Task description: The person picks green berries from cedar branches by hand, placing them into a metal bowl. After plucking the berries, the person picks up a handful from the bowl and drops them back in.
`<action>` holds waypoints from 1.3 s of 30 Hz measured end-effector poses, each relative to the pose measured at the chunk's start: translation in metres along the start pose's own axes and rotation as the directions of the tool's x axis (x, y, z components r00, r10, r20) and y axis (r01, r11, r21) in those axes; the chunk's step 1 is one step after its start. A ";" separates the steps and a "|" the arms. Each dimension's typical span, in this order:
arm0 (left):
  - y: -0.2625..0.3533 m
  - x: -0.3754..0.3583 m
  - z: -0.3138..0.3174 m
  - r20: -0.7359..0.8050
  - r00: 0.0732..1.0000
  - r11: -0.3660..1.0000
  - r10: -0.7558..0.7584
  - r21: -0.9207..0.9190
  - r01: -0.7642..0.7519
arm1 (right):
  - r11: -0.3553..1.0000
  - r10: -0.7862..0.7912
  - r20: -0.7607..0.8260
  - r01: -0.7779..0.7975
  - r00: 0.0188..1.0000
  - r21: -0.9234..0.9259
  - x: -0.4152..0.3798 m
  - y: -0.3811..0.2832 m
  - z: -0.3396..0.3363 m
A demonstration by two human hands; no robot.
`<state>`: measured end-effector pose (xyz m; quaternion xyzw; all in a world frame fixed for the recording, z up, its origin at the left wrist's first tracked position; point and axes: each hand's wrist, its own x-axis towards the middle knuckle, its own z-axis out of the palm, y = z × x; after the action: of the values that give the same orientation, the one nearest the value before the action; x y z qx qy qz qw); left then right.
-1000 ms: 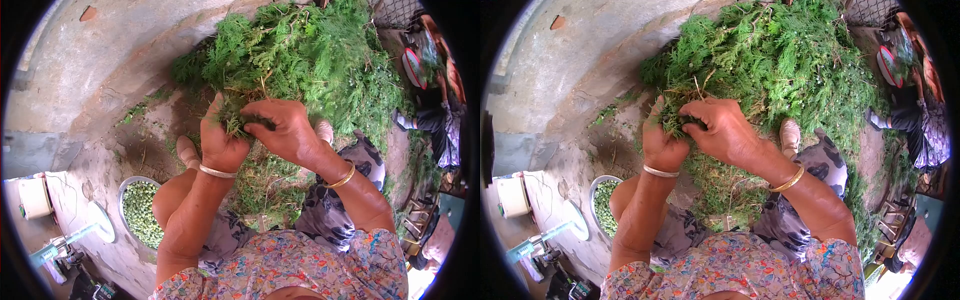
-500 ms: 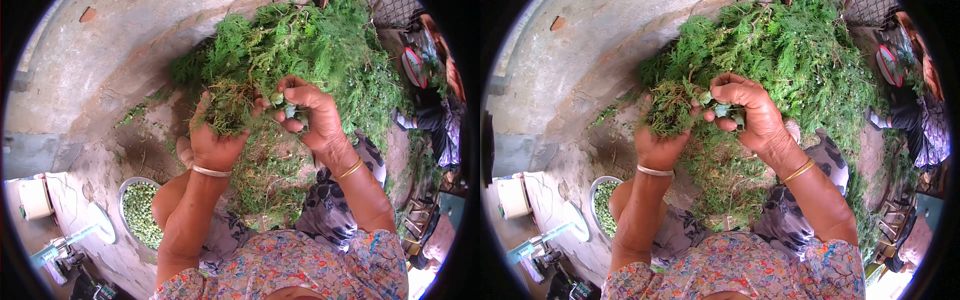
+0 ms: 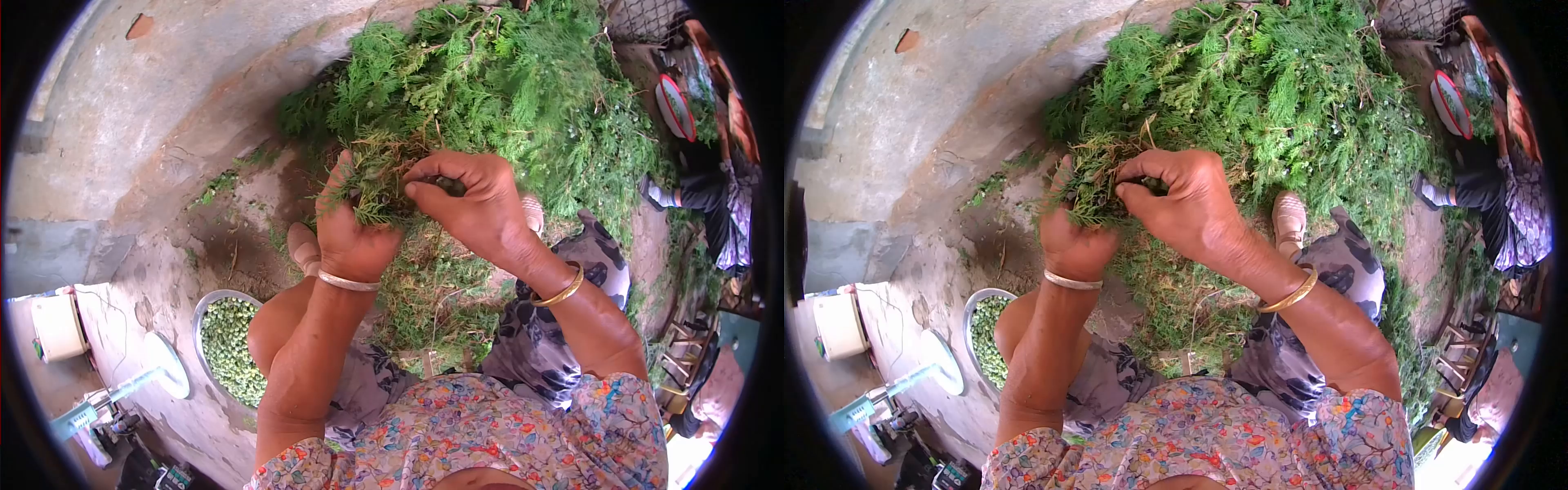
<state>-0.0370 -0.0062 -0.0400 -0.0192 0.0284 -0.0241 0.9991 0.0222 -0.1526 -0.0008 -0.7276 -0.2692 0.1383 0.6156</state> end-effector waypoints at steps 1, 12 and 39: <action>-0.001 0.000 0.001 0.017 0.999 0.999 -0.033 -0.017 0.033 | 0.986 -0.081 -0.044 0.074 0.996 -0.147 0.000 0.005 0.001; -0.009 0.000 0.013 -0.220 0.974 0.986 0.045 0.164 -0.009 | 0.966 -0.111 0.029 0.115 0.993 -0.233 -0.003 0.008 -0.004; -0.012 -0.007 0.017 0.036 0.969 0.709 0.243 0.675 -0.203 | 0.983 -0.024 -0.103 0.042 0.994 0.180 0.004 -0.005 -0.004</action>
<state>-0.0435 -0.0174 -0.0221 0.3477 0.0473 0.0874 0.9323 0.0267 -0.1527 0.0054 -0.6696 -0.2363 0.1153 0.6946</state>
